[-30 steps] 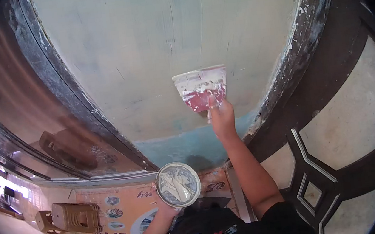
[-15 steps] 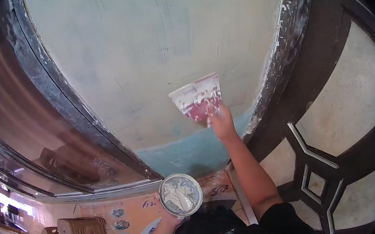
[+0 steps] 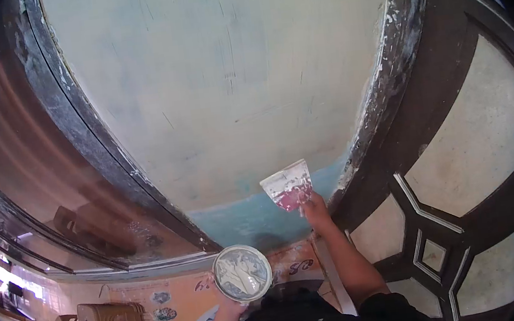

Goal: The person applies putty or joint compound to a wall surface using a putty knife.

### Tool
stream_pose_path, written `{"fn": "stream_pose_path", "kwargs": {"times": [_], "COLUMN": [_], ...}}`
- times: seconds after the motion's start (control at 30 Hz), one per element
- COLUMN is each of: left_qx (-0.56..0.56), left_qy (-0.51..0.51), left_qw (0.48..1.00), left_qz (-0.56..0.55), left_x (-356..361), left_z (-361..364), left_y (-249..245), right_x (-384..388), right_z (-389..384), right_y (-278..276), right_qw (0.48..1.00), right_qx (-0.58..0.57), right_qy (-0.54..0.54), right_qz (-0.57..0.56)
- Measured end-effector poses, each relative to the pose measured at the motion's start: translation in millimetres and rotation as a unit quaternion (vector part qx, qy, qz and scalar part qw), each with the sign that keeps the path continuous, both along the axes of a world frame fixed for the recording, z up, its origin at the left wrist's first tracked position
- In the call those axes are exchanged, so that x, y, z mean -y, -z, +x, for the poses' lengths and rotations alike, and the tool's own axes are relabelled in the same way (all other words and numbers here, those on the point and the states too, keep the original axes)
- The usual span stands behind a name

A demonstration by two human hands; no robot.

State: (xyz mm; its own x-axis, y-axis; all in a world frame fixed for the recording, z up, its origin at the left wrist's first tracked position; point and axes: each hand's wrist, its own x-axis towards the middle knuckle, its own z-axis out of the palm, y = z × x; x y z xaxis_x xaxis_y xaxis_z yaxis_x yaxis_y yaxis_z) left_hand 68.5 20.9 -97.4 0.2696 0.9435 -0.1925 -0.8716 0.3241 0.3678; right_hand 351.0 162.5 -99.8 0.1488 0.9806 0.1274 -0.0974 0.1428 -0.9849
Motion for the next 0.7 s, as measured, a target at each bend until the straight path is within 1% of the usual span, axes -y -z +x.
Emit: {"fn": "stream_pose_path", "kwargs": {"times": [0.03,0.07,0.1,0.13,0.17,0.2,0.23,0.3,0.4,0.47,0.5,0.53,0.57,0.63,0.67,0.7], "left_qx": [0.0,0.0,0.234,0.235,0.125,0.014,-0.012,-0.013,-0.02,-0.024,-0.001,-0.003,0.01,0.03,0.027,0.02], "left_qy": [0.005,0.008,0.046,0.046,0.047,0.046,0.031,0.024,0.008,0.003,0.02,0.02,0.019,0.014,0.016,0.002], "left_qw": [1.0,1.0,0.971,0.971,0.991,0.999,0.999,0.999,0.999,0.998,0.997,0.997,0.998,0.998,0.998,0.999], "left_qz": [0.004,0.009,-0.006,0.004,0.01,0.017,0.015,0.025,0.048,0.061,0.073,0.072,0.062,0.053,0.049,0.049], "left_x": [0,3,-3,-7,-5,-6,-6,-8,-11,-8,-5,-4,-3,-1,2,4], "left_z": [4,5,1,4,7,10,12,12,10,12,12,12,13,14,13,14], "left_y": [-1,1,27,22,17,8,0,-10,-23,-28,-30,-29,-26,-21,-20,-19], "right_x": [-1,-1,-6,-9,-8,-9,-10,-7,-24,-33,-39,-44,-49,-58,-64,-68], "right_z": [-2,-6,-11,-16,-22,-27,-31,-37,-38,-44,-45,-45,-43,-40,-39,-36], "right_y": [-22,-40,-54,-59,-62,-71,-81,-98,-129,-172,-196,-213,-217,-214,-180,-131], "right_qw": [1.0,1.0,0.998,0.998,0.997,0.995,0.995,0.991,0.991,0.989,0.988,0.986,0.987,0.991,0.994,0.994], "right_qx": [0.001,-0.017,-0.035,-0.033,-0.046,-0.057,-0.056,-0.08,-0.066,-0.065,-0.063,-0.061,-0.064,-0.073,-0.039,-0.003], "right_qy": [0.002,-0.019,-0.042,-0.045,-0.045,-0.045,-0.048,-0.06,-0.059,-0.029,-0.02,-0.012,-0.011,0.016,0.045,0.074], "right_qz": [0.008,0.015,0.026,0.035,0.051,0.069,0.074,0.088,0.098,0.132,0.143,0.153,0.15,0.109,0.092,0.077]}}
